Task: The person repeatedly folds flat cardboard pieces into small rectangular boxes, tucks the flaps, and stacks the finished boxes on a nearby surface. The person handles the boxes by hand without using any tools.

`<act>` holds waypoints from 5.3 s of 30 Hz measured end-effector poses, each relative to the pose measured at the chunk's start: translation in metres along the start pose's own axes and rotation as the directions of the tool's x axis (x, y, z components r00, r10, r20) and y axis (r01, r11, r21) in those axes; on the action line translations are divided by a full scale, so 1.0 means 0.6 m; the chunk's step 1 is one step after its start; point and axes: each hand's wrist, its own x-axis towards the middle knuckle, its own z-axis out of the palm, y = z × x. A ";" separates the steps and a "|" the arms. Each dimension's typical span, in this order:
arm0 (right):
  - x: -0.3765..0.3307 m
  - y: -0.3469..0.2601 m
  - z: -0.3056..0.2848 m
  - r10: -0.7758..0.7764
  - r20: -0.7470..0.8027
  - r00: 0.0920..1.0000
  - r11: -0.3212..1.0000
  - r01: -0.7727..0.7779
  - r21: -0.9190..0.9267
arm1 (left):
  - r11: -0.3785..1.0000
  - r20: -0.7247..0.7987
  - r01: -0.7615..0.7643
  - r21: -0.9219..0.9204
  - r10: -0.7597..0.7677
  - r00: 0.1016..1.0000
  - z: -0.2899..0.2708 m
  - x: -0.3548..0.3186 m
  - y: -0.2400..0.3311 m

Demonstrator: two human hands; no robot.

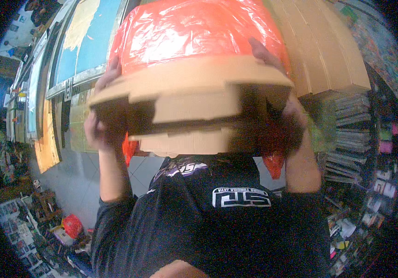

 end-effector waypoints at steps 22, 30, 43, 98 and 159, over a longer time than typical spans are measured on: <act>0.019 -0.017 0.022 -0.060 -0.051 0.997 0.729 0.009 -0.685 | 0.699 -0.181 0.008 0.715 0.174 0.968 0.031 -0.037 -0.022; 0.028 -0.026 0.074 -0.148 -0.056 0.987 0.483 0.023 -0.875 | 0.609 -0.213 0.037 0.792 0.220 0.952 0.058 -0.021 -0.025; 0.023 -0.013 0.080 -0.208 -0.043 0.977 0.492 0.067 -0.868 | 0.573 -0.171 -0.042 0.819 0.313 0.934 0.051 -0.026 -0.040; 0.017 0.001 0.093 -0.303 -0.056 0.951 0.441 0.088 -0.893 | 0.533 -0.156 -0.077 0.842 0.379 0.912 0.052 -0.031 -0.054; 0.017 0.008 0.115 -0.346 0.097 0.933 0.294 0.206 -0.933 | 0.370 0.047 -0.243 0.896 0.466 0.883 0.063 -0.020 -0.074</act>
